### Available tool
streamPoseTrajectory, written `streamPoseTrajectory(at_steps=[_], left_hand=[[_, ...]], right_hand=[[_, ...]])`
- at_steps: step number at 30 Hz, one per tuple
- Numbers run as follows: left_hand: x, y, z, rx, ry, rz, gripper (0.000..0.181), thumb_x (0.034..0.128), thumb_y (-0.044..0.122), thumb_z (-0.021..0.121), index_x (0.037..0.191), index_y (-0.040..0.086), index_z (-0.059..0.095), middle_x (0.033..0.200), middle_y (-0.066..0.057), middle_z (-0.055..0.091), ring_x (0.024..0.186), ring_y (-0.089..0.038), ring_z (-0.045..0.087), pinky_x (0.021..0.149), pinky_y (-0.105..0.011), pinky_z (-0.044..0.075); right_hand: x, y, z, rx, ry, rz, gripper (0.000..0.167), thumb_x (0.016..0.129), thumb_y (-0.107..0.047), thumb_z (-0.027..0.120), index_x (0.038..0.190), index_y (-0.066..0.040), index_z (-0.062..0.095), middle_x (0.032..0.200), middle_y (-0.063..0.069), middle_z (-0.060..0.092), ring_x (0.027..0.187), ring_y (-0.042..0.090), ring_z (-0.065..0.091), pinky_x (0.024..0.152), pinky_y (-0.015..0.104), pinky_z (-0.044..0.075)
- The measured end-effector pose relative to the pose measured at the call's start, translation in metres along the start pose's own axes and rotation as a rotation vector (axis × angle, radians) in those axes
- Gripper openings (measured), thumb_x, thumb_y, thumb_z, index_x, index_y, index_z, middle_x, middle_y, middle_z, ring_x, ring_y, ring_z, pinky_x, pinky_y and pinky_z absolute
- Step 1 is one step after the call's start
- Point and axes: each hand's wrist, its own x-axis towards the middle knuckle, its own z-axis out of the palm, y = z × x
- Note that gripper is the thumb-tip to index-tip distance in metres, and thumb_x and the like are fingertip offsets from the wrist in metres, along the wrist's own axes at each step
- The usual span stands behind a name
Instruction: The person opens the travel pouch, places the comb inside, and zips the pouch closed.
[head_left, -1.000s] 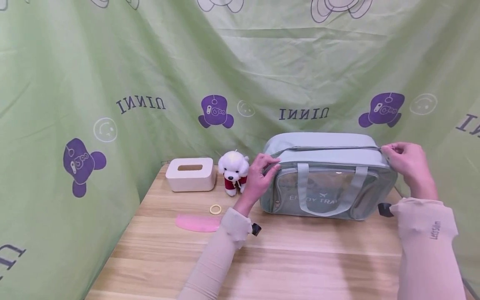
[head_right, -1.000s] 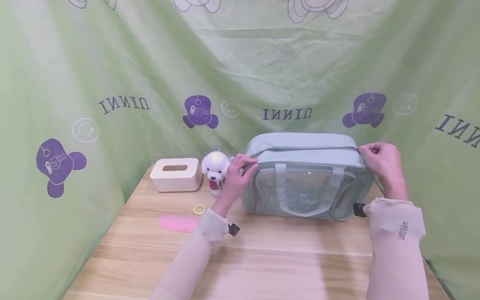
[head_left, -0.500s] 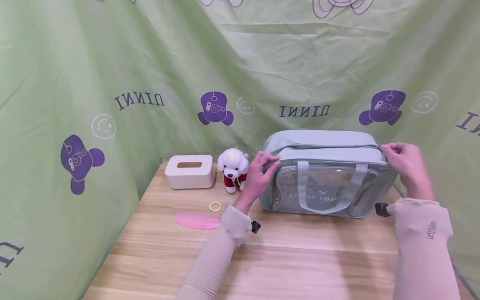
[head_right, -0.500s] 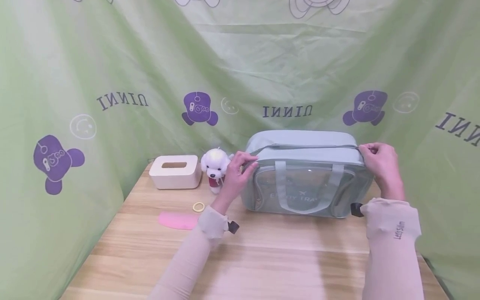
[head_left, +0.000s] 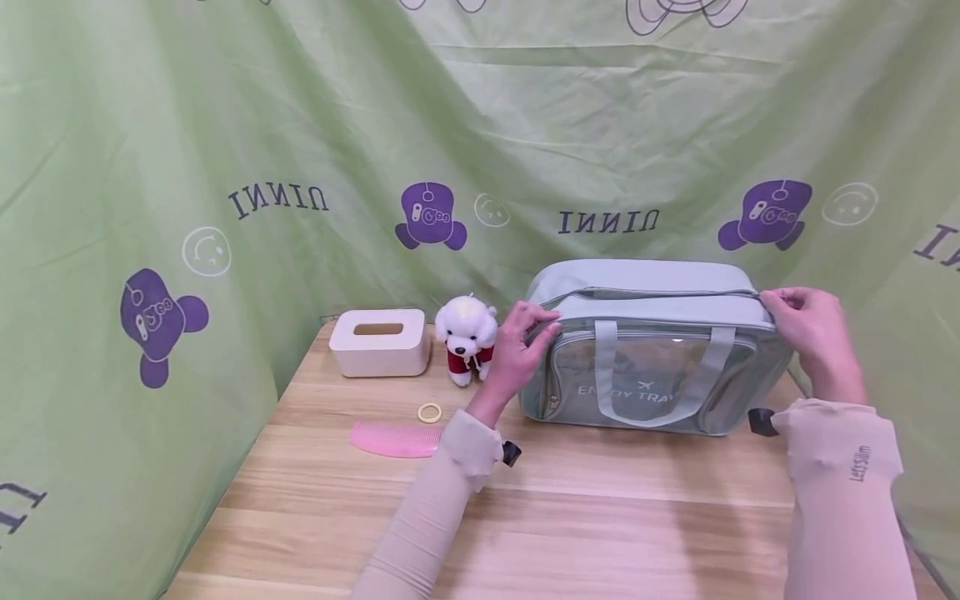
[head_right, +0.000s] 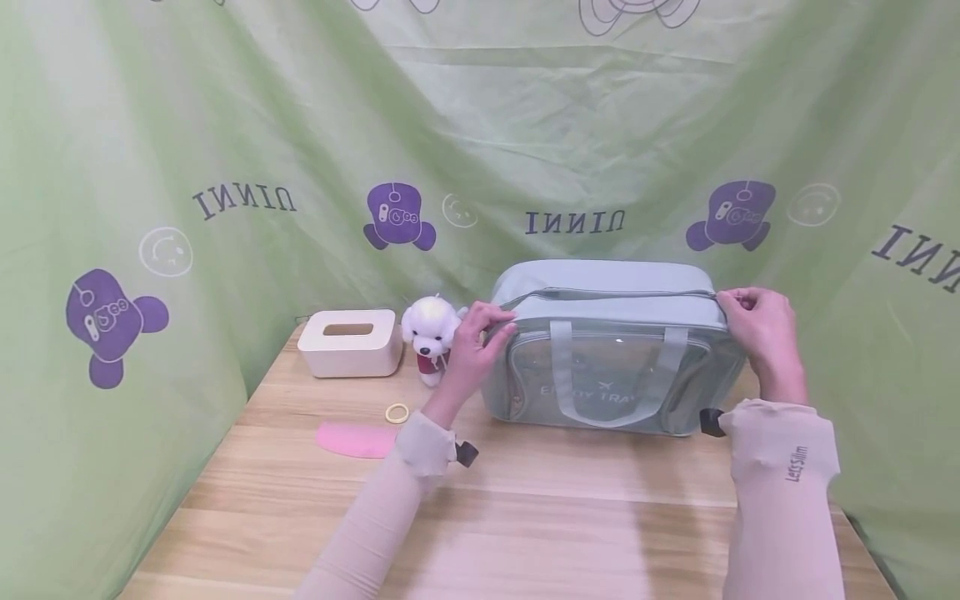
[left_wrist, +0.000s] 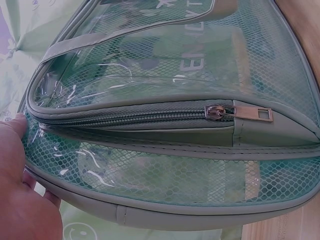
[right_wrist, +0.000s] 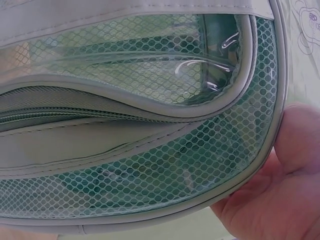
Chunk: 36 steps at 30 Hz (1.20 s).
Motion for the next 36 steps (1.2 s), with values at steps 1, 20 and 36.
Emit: streamPoseTrajectory(at_steps=[1, 20, 36], left_hand=[[0.0, 0.0, 0.0, 0.0, 0.0, -0.002, 0.02, 0.0975, 0.011, 0.071, 0.117, 0.005, 0.073, 0.109, -0.012, 0.063, 0.103, -0.024, 0.063, 0.096, -0.029, 0.055], [0.0, -0.003, -0.001, 0.008, 0.02, 0.008, 0.02, 0.0975, 0.012, 0.072, 0.117, 0.007, 0.073, 0.11, -0.011, 0.064, 0.105, -0.024, 0.064, 0.098, -0.029, 0.055], [0.003, 0.003, -0.002, 0.01, 0.004, -0.006, 0.018, 0.098, 0.014, 0.072, 0.115, 0.009, 0.074, 0.109, -0.01, 0.065, 0.105, -0.022, 0.063, 0.094, -0.028, 0.054]], right_hand=[[0.0, 0.0, 0.0, 0.001, 0.0, 0.001, 0.05, 0.106, -0.042, 0.05, 0.13, 0.001, 0.057, 0.08, -0.032, 0.05, 0.081, -0.001, 0.05, 0.067, 0.017, 0.047], [0.001, -0.002, 0.008, 0.05, 0.068, 0.006, 0.031, 0.104, -0.039, 0.057, 0.12, -0.013, 0.061, 0.081, -0.03, 0.052, 0.08, -0.002, 0.051, 0.066, 0.013, 0.047], [-0.015, 0.004, 0.014, 0.191, 0.128, -0.058, 0.025, 0.102, -0.034, 0.066, 0.123, -0.021, 0.068, 0.099, -0.027, 0.056, 0.094, -0.002, 0.05, 0.075, 0.006, 0.043]])
